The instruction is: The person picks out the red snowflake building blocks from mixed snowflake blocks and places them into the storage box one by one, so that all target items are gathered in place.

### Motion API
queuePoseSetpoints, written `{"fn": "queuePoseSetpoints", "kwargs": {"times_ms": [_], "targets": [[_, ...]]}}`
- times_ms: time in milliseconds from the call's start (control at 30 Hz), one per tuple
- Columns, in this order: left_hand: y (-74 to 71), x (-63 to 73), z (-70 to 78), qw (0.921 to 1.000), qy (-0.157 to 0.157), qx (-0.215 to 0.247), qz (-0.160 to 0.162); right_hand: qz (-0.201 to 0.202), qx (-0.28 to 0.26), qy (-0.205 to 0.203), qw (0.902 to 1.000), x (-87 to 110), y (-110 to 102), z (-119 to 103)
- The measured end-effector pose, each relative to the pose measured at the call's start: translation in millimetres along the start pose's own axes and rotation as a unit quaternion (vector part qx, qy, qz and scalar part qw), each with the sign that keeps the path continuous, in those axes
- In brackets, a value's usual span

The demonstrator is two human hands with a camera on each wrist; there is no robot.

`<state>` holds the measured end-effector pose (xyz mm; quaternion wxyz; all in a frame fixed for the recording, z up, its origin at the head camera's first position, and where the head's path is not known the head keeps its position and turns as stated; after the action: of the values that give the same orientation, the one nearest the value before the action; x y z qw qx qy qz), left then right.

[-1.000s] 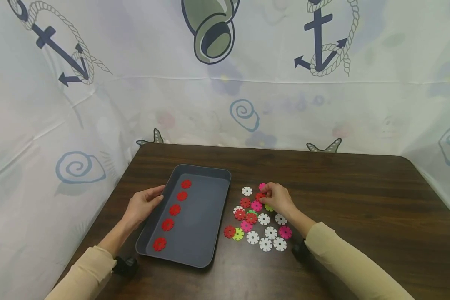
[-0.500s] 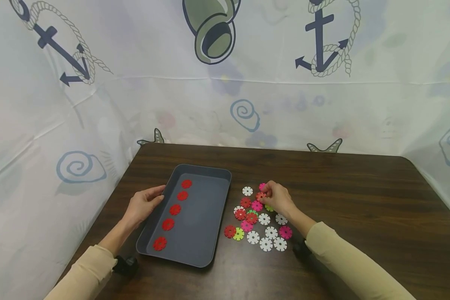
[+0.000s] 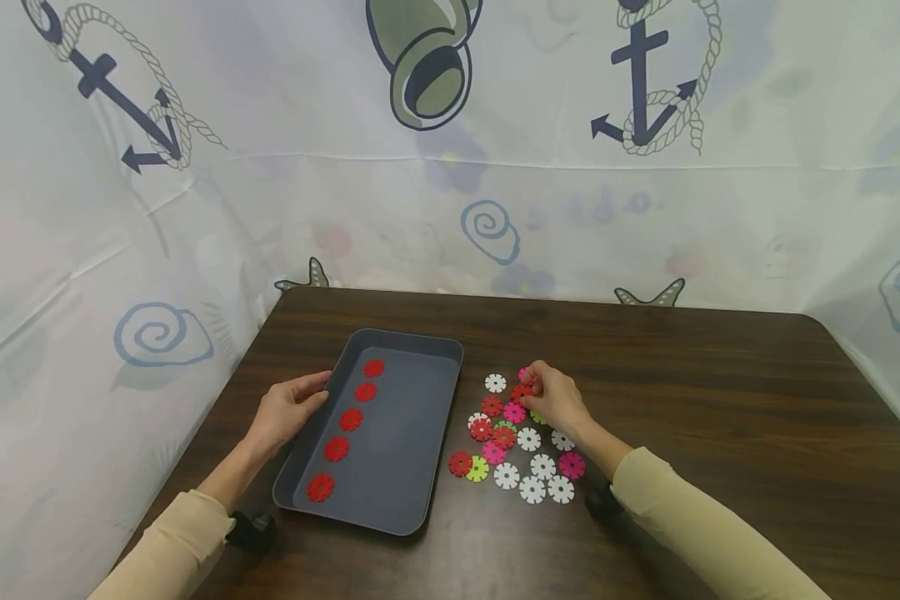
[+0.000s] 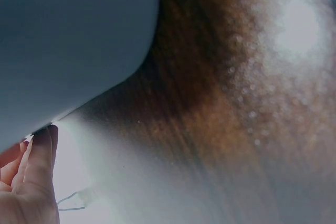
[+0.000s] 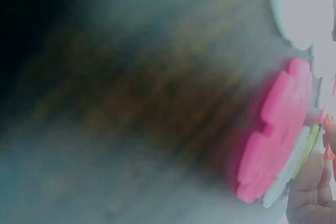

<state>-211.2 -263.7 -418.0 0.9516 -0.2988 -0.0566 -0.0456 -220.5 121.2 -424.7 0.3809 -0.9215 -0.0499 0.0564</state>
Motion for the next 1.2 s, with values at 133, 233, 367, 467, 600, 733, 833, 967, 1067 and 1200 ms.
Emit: {"fn": "queuePoseSetpoints", "kwargs": {"times_ms": [133, 233, 367, 467, 600, 733, 833, 967, 1067, 1200], "targets": [[-0.1, 0.1, -0.4, 1.0, -0.001, 0.0, 0.0, 0.004, -0.004, -0.005, 1.0, 0.3, 0.7, -1.1], [0.0, 0.2, -1.1, 1.0, -0.005, 0.001, 0.001, 0.007, -0.007, -0.012, 0.9999, 0.7, 1.0, -2.8], [0.1, 0.0, -2.2, 1.0, -0.007, 0.004, -0.001, 0.009, -0.014, -0.016, 0.9997, 1.2, 1.7, -4.8], [0.0, 0.0, -2.4, 1.0, -0.006, 0.003, -0.001, 0.008, -0.03, -0.012, 0.9995, 0.5, 1.2, -6.7], [-0.3, 0.2, -2.2, 1.0, -0.006, -0.002, 0.0, 0.008, -0.064, -0.007, 0.9979, -3.0, -1.6, -14.0], [-0.7, 0.2, -2.4, 1.0, -0.006, -0.002, 0.001, 0.002, -0.112, -0.005, 0.9936, -7.4, -2.7, -27.7], [-1.0, -0.1, -2.7, 1.0, -0.006, 0.002, 0.001, 0.002, -0.145, -0.002, 0.9894, -11.9, 0.3, -40.5], [-1.5, 0.0, -2.8, 1.0, -0.008, 0.002, 0.002, 0.0, -0.179, -0.009, 0.9838, -19.8, 10.3, -59.1], [-1.2, 0.6, -2.6, 0.9999, -0.011, -0.001, 0.002, -0.012, -0.205, -0.017, 0.9785, -26.1, 20.7, -73.3], [-1.1, 0.6, -2.3, 0.9999, -0.012, -0.003, 0.006, -0.027, -0.226, -0.023, 0.9736, -34.0, 34.5, -89.5]]}}
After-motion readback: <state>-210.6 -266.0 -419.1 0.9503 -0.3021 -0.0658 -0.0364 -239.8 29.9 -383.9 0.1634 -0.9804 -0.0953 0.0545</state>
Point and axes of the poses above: each hand's wrist, its own x-axis away from the middle knuckle, its own y-axis out of the palm, z = x × y, the point moved 6 cm from there along -x, towards the middle knuckle, and after that the axes turned 3 degrees about -y, right-handed, at the moved point
